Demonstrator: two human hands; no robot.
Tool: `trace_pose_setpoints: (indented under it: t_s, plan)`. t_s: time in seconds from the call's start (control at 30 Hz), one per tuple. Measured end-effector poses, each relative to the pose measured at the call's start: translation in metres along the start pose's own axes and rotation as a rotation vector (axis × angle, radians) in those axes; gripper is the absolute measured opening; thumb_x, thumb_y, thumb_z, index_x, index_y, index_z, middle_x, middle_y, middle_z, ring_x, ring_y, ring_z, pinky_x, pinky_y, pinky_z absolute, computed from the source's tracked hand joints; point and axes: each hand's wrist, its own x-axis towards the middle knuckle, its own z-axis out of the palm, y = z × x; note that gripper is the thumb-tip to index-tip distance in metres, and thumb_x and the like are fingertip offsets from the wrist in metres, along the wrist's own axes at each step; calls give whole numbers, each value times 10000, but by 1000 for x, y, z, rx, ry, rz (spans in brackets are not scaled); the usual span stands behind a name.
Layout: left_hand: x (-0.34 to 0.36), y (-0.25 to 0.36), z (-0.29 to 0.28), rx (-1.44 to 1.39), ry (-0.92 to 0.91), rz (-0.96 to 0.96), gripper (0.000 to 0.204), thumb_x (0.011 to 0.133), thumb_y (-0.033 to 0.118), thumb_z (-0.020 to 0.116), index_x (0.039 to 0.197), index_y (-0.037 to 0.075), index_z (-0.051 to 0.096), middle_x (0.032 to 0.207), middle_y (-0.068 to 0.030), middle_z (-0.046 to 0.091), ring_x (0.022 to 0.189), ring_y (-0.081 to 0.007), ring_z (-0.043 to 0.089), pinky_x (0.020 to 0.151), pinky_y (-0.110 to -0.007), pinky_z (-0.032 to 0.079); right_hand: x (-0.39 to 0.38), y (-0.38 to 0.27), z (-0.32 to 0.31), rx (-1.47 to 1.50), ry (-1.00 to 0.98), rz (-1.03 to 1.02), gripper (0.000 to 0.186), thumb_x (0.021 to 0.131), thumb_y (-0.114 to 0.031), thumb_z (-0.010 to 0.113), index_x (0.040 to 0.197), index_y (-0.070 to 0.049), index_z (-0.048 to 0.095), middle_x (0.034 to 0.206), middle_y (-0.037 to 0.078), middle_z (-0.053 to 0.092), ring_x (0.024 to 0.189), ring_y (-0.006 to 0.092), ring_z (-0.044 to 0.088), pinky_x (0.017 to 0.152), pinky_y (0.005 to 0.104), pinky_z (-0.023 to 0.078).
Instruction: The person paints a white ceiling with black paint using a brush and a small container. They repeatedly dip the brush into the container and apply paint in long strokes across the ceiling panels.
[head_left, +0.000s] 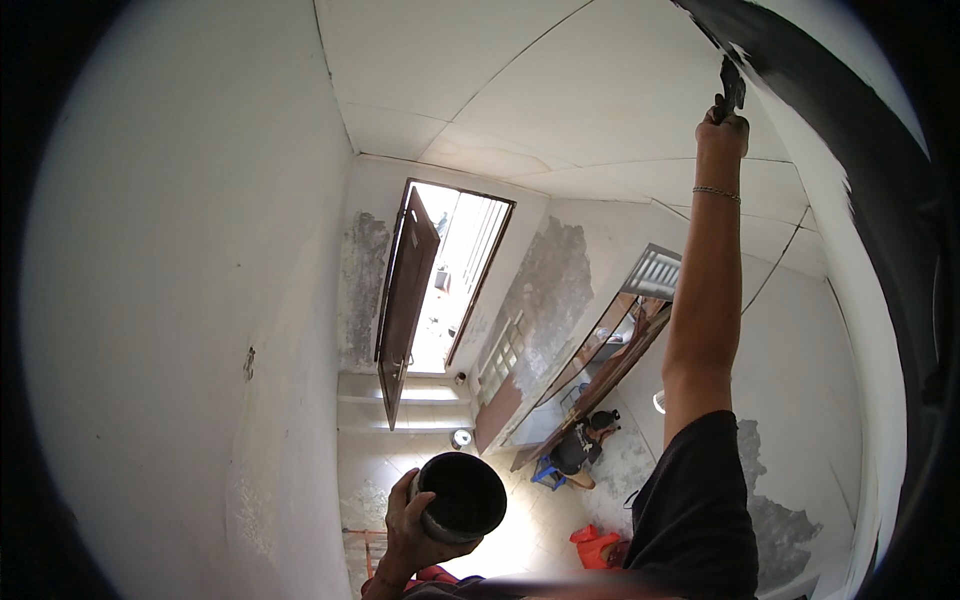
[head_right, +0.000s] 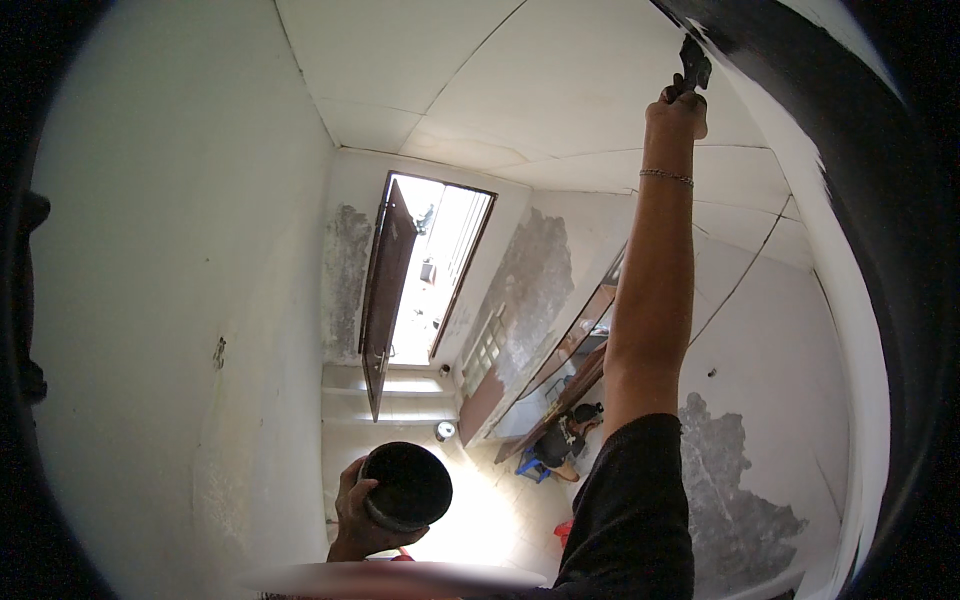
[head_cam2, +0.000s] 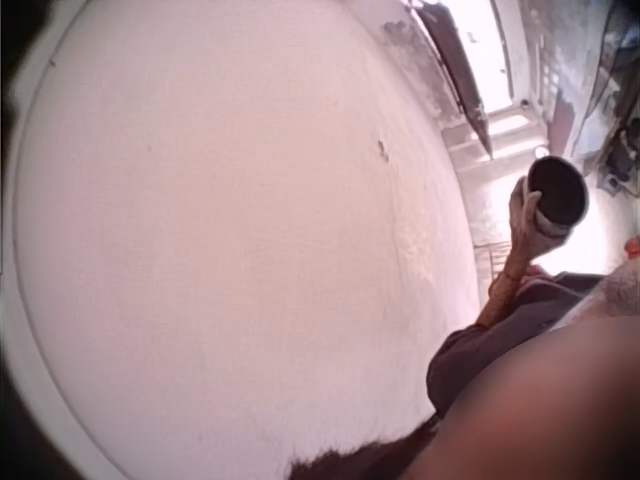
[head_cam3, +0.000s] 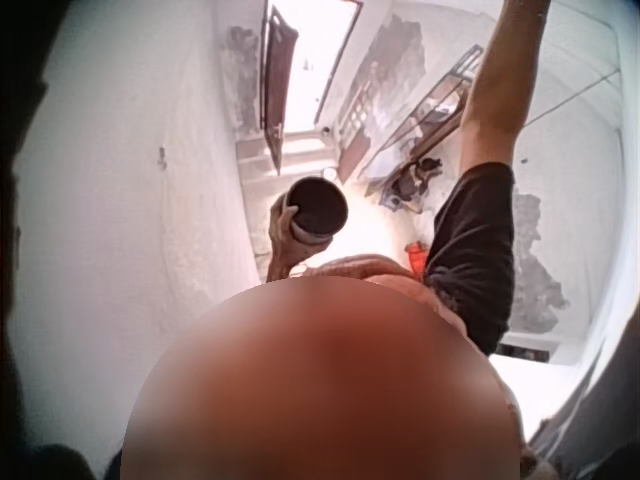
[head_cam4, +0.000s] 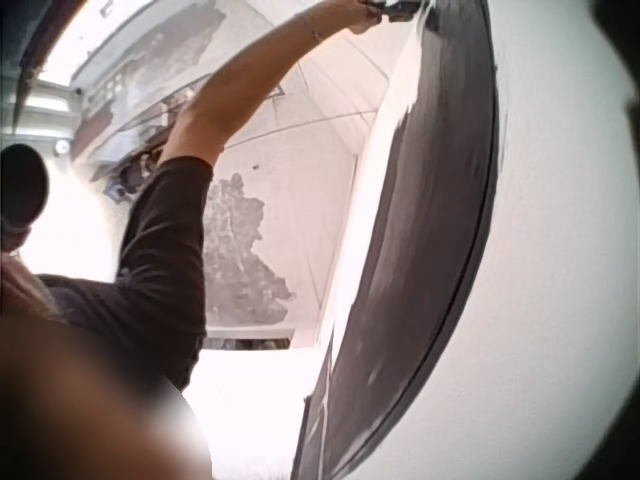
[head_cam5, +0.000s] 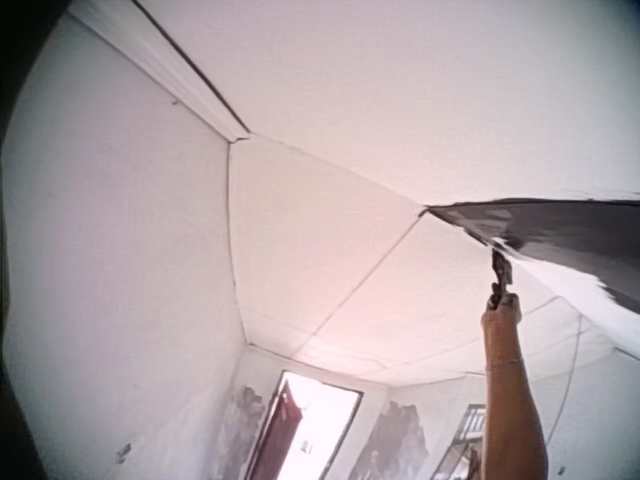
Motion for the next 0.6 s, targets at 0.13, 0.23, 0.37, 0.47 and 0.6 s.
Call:
trace_pose_setpoints:
  t_s: [0.13, 0.23, 0.37, 0.47, 0.6]
  plan:
    - [-1, -3, 0, 24, 5, -12, 1190, 588, 452, 1046, 1522, 290, 327, 1437, -263, 516, 1286, -452, 605, 1058, -567, 547, 5, 13, 12, 86, -182, 110, 139, 934, -50, 531, 866, 62, 578, 787, 232, 694, 512, 268, 557, 467, 339, 417]
    - [-1, -4, 2, 20, 14, 2, 1195, 583, 453, 1048, 1520, 288, 325, 1451, -258, 506, 1304, -445, 590, 1060, -565, 544, -13, 19, 4, -52, -371, 201, 233, 966, -112, 520, 913, 79, 642, 853, 246, 737, 527, 260, 557, 494, 313, 426]
    - [0, -2, 4, -17, 44, 9, 1207, 565, 437, 1057, 1514, 277, 328, 1475, -252, 487, 1333, -436, 562, 1071, -557, 535, -28, 13, -5, -72, -272, 115, 206, 963, -55, 512, 942, 105, 641, 884, 244, 742, 569, 250, 589, 499, 303, 424]
    - [0, -1, 5, -28, 82, 24, 1215, 558, 427, 1060, 1514, 268, 327, 1484, -250, 481, 1339, -435, 552, 1082, -552, 526, -16, 7, 6, -20, -66, 104, 168, 972, -52, 552, 903, 94, 598, 886, 225, 733, 617, 266, 648, 527, 318, 481]
    - [0, -1, 5, -48, 83, 27, 1218, 558, 420, 1060, 1516, 262, 324, 1487, -248, 480, 1338, -437, 551, 1084, -552, 524, 0, -5, 6, -9, -331, 161, 179, 990, -74, 558, 996, 91, 628, 926, 221, 735, 709, 267, 682, 606, 319, 536]
